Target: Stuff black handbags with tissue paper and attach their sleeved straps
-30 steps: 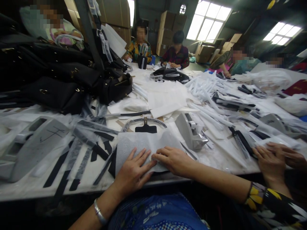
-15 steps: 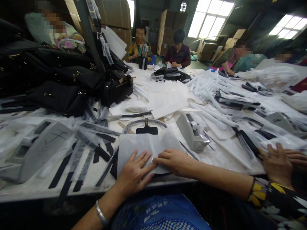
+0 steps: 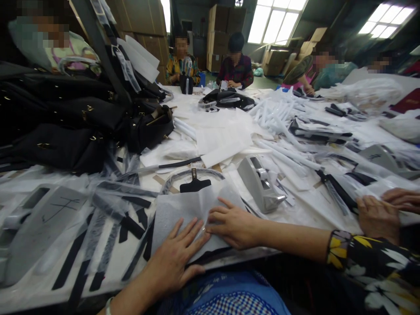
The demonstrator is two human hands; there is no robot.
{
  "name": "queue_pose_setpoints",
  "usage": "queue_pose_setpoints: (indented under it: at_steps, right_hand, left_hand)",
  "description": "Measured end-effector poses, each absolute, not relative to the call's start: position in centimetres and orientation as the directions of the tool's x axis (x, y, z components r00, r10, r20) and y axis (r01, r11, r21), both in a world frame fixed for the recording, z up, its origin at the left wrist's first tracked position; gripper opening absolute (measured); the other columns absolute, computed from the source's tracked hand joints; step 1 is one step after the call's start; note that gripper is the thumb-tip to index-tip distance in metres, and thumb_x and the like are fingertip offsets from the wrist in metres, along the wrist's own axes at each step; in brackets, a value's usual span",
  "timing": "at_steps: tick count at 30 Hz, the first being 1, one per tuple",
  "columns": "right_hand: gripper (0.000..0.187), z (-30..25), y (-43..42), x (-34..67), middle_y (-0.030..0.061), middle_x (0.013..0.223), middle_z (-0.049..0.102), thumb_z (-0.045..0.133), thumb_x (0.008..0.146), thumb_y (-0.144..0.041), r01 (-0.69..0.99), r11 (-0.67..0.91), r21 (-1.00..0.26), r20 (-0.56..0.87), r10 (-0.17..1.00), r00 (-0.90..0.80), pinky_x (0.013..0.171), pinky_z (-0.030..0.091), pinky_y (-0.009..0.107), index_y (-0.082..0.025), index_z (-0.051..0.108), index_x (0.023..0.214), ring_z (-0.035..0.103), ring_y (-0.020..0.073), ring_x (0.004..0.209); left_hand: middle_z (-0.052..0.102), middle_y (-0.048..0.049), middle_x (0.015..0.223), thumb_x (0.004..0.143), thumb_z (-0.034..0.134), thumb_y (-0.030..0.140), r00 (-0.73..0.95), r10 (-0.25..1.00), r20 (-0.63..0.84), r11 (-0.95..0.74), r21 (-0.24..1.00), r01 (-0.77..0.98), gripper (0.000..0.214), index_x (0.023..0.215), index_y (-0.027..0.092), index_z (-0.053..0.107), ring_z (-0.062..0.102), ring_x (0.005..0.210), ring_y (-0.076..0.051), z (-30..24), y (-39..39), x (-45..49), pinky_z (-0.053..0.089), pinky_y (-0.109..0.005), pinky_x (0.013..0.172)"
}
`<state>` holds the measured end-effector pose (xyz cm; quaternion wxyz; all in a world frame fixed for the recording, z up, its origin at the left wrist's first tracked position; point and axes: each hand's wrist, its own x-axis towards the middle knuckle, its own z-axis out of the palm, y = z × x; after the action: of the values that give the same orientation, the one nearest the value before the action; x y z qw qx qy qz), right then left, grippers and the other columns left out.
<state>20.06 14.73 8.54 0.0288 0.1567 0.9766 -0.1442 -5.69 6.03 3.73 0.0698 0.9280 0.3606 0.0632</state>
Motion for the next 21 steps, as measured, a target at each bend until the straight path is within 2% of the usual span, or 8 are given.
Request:
queue_pose_setpoints:
  at_steps: [1,3,6,8,11,14,18,21]
  right_hand:
    - [0.045,8.1,14.8,20.4,0.0117,0.144,0.052,0.051,0.093,-0.026,0.320,0.901,-0.292,-0.078,0.311,-0.947,0.117,0.019,0.056,-0.023,0.056,0.137,0.043,0.0292,0.136]
    - [0.049,7.1,14.7,21.2,0.0095,0.159,0.034,0.045,0.097,-0.028,0.345,0.874,-0.343,-0.071,0.342,-0.937,0.120,0.010,0.056,-0.024,0.047,0.146,0.026,0.0285,0.148]
    - [0.053,5.9,14.8,22.0,0.0075,0.163,0.026,0.044,0.099,-0.030,0.360,0.834,-0.418,-0.092,0.355,-0.930,0.122,0.005,0.054,-0.025,0.039,0.151,0.018,0.0264,0.151]
    - [0.055,5.6,14.9,22.2,0.0060,0.164,0.024,0.047,0.097,-0.030,0.364,0.817,-0.448,-0.105,0.356,-0.928,0.122,0.004,0.054,-0.026,0.038,0.152,0.014,0.0260,0.152]
    - [0.059,5.4,15.3,22.1,0.0046,0.164,0.022,0.050,0.096,-0.028,0.369,0.803,-0.467,-0.139,0.346,-0.928,0.123,0.003,0.053,-0.027,0.035,0.153,0.012,0.0254,0.153]
    - [0.062,5.1,15.5,22.0,0.0040,0.164,0.023,0.053,0.094,-0.025,0.369,0.804,-0.467,-0.151,0.339,-0.929,0.122,0.004,0.054,-0.030,0.035,0.153,0.013,0.0263,0.152]
    - [0.059,4.4,15.4,21.8,0.0039,0.163,0.026,0.054,0.094,-0.025,0.377,0.811,-0.447,-0.157,0.344,-0.926,0.121,0.009,0.057,-0.033,0.039,0.150,0.019,0.0284,0.151]
    - [0.052,4.3,15.1,21.5,0.0045,0.162,0.029,0.050,0.097,-0.027,0.397,0.810,-0.431,-0.153,0.368,-0.917,0.121,0.012,0.058,-0.030,0.042,0.149,0.022,0.0286,0.150]
  left_hand:
    - [0.032,-0.0099,0.160,0.094,0.049,0.058,0.747,0.661,0.072,-0.746,0.176,0.643,0.073,0.156,0.028,0.023,0.028,0.148,-0.030,3.7,6.2,-6.1,0.027,-0.057,0.117]
    - [0.033,-0.0093,0.160,0.094,0.048,0.060,0.769,0.633,0.088,-0.771,0.170,0.614,0.072,0.155,0.030,0.025,0.027,0.148,-0.029,3.6,6.5,-6.6,0.025,-0.055,0.118]
    - [0.034,-0.0102,0.159,0.094,0.047,0.061,0.771,0.628,0.107,-0.778,0.119,0.617,0.072,0.155,0.029,0.026,0.028,0.148,-0.029,3.2,6.6,-6.9,0.019,-0.054,0.120]
    - [0.036,-0.0100,0.159,0.095,0.050,0.055,0.754,0.644,0.125,-0.764,0.059,0.643,0.068,0.154,0.029,0.029,0.030,0.147,-0.029,2.8,6.4,-6.7,0.012,-0.053,0.122]
    - [0.047,-0.0081,0.152,0.097,0.054,0.042,0.710,0.668,0.223,-0.733,0.035,0.679,0.054,0.149,0.031,0.042,0.035,0.145,-0.026,2.0,6.1,-6.2,0.008,-0.051,0.123]
    - [0.058,-0.0053,0.143,0.097,0.057,0.035,0.642,0.700,0.315,-0.698,0.111,0.707,0.042,0.139,0.033,0.054,0.040,0.143,-0.023,1.4,6.0,-5.8,0.014,-0.051,0.122]
    - [0.060,-0.0048,0.141,0.098,0.055,0.034,0.640,0.705,0.304,-0.699,0.149,0.699,0.040,0.138,0.033,0.055,0.042,0.141,-0.022,1.4,6.2,-6.0,0.015,-0.051,0.123]
    - [0.058,-0.0036,0.143,0.100,0.048,0.019,0.678,0.686,0.264,-0.718,0.094,0.690,0.042,0.139,0.032,0.054,0.041,0.142,-0.022,1.4,6.3,-6.3,0.013,-0.052,0.123]
